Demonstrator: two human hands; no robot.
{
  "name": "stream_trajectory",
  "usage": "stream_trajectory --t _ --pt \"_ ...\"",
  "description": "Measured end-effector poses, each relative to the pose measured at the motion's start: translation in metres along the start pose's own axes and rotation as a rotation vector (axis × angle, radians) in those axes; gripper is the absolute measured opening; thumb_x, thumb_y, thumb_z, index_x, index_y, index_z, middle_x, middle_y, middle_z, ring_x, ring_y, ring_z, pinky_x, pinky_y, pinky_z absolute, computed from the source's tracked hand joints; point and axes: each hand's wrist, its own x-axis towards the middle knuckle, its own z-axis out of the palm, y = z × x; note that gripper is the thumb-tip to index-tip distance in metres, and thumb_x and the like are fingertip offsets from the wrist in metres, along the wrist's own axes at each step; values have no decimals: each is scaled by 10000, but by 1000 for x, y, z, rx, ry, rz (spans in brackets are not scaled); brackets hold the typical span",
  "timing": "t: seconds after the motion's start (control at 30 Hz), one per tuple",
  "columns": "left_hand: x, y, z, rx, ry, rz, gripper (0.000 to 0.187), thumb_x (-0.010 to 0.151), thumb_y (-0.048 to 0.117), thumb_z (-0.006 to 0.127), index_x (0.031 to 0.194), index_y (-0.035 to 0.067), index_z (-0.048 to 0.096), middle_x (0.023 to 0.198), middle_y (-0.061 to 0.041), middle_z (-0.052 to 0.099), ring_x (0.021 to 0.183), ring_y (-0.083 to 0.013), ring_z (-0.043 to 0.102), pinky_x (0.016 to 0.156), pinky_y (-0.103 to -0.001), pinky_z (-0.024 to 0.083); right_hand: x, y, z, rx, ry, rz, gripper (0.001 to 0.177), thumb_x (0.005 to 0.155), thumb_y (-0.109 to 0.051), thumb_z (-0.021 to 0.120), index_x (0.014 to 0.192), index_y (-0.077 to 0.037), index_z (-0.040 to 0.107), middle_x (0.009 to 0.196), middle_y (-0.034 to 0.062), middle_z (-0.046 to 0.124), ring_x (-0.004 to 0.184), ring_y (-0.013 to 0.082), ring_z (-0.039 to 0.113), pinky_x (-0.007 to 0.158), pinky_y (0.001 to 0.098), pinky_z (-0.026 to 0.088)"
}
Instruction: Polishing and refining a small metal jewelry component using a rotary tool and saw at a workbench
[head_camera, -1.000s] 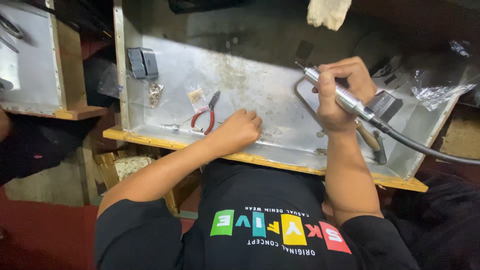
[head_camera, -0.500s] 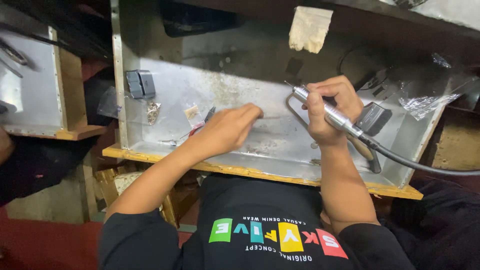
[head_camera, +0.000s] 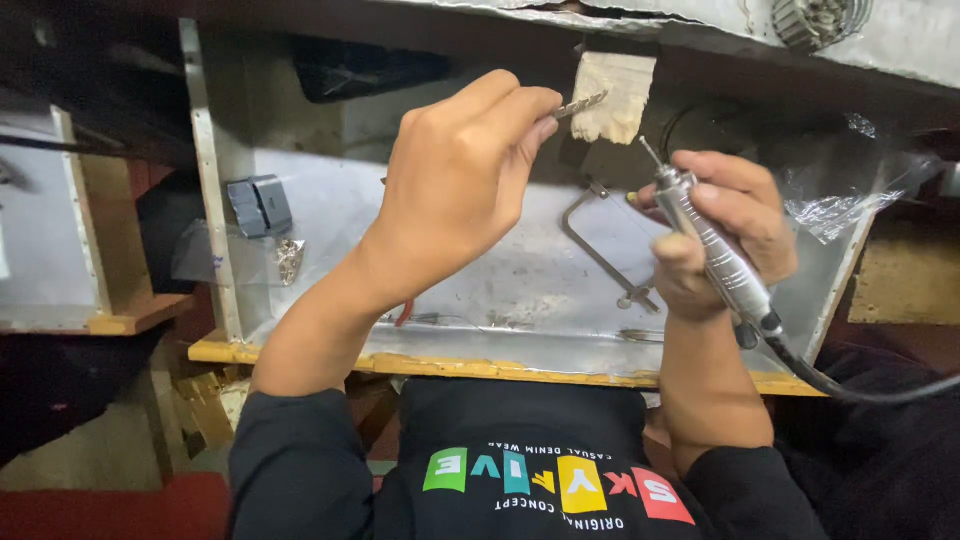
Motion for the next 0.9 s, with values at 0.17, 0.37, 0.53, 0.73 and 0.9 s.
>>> stream_trajectory --t 0.17,0.37,0.53,0.73,0.9 --pt "3 -8 1 -107 -28 -26 150 1020 16 623 1162 7 672 924 -80 550 679 -289 560 587 -404 446 32 -17 19 -204 -75 -10 248 1003 -136 730 1101 -29 530 1074 363 601 764 353 700 681 408 675" --pt "2 -7 0 26 14 -71 77 1013 84 666 1084 88 695 858 -26 554 606 -286 509 447 -388 384 36 -10 48 -239 -18 -89 286 973 -146 721 1096 20 522 1013 281 630 983 468 714 972 574 644" --pt "1 -9 4 125 21 -41 48 1033 95 648 1063 99 685 817 -25 505 599 -268 518 487 -377 404 17 -5 51 -223 11 36 351 960 -123 728 1136 -1 450 1071 349 618 1033 539 711 973 585 659" --pt "-2 -16 6 123 3 -20 189 964 26 705 1147 67 692 854 -25 548 610 -241 538 500 -361 392 14 8 56 -272 43 -93 334 960 -123 727 1088 34 461 962 277 546 957 459 700 950 599 657" --pt "-1 -17 7 202 -2 15 170 986 25 681 1149 66 704 847 -20 546 604 -219 524 507 -347 390 12 5 55 -260 38 -19 346 966 -114 720 1129 6 439 1013 285 560 1009 507 691 966 571 656"
